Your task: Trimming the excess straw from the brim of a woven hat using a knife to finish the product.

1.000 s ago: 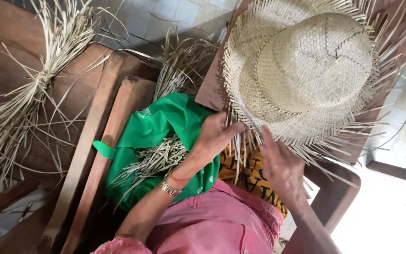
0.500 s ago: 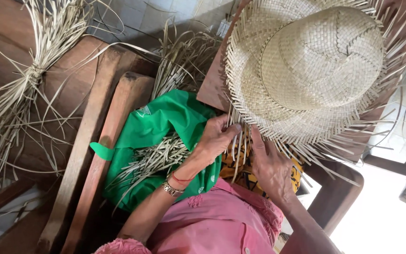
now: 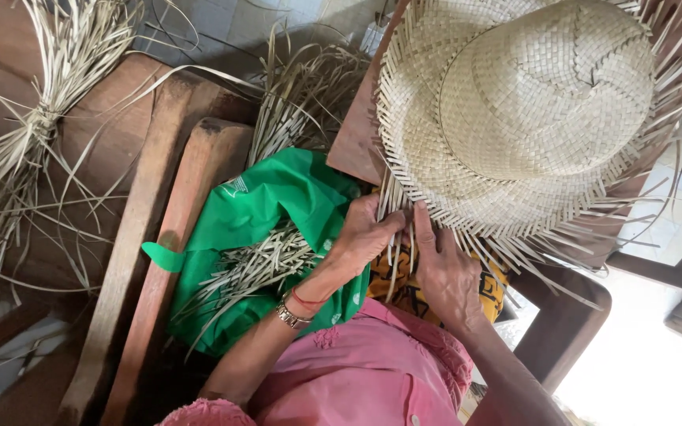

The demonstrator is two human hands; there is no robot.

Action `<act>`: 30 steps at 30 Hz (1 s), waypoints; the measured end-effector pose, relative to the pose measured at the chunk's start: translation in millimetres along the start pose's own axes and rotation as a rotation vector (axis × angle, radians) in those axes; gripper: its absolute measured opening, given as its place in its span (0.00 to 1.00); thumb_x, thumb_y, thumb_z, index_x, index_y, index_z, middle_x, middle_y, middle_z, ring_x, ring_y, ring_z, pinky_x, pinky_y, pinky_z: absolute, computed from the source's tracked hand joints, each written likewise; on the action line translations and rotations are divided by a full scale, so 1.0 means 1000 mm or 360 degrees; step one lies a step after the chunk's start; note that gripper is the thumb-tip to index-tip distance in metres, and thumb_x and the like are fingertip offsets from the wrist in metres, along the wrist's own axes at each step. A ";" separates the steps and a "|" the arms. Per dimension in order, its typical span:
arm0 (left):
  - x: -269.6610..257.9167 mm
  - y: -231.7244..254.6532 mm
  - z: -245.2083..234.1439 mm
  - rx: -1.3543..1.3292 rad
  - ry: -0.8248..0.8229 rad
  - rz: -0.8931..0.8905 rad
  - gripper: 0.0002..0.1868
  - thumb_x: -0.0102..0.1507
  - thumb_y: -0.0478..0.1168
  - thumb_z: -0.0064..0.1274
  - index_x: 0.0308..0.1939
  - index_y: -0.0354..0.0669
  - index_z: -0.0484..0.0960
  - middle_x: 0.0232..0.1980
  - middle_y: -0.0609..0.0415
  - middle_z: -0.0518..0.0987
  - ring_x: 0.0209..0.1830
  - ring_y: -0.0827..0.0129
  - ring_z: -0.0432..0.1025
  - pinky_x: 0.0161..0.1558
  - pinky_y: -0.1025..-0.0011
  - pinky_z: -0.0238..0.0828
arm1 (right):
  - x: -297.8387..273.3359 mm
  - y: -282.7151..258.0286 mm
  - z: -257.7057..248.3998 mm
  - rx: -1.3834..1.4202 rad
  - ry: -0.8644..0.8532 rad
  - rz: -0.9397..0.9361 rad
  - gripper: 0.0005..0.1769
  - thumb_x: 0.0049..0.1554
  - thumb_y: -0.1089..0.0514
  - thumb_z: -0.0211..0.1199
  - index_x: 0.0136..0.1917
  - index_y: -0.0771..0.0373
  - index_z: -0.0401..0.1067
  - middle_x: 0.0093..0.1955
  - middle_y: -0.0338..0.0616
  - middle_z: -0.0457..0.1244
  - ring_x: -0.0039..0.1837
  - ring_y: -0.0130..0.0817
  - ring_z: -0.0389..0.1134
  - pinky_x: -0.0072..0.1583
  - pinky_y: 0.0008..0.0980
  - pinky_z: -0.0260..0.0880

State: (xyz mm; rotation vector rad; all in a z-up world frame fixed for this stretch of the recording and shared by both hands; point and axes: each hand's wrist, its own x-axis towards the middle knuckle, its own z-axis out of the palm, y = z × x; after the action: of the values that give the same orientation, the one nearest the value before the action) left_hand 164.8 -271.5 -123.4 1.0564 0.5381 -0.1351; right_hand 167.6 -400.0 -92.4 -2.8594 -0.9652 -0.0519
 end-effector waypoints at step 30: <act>0.003 -0.022 -0.005 0.0112 0.0007 -0.0051 0.10 0.61 0.36 0.36 0.36 0.33 0.72 0.16 0.56 0.66 0.13 0.77 0.61 0.15 0.83 0.57 | 0.015 -0.017 -0.014 0.0046 -0.0109 0.0102 0.35 0.48 0.73 0.46 0.69 0.61 0.46 0.28 0.41 0.57 0.19 0.21 0.53 0.23 0.19 0.59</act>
State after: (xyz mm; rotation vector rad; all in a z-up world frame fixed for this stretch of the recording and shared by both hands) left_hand 157.9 -277.8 -144.4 1.1172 0.5578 -0.1813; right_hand 169.0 -379.5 -75.4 -2.8807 -0.8776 0.0659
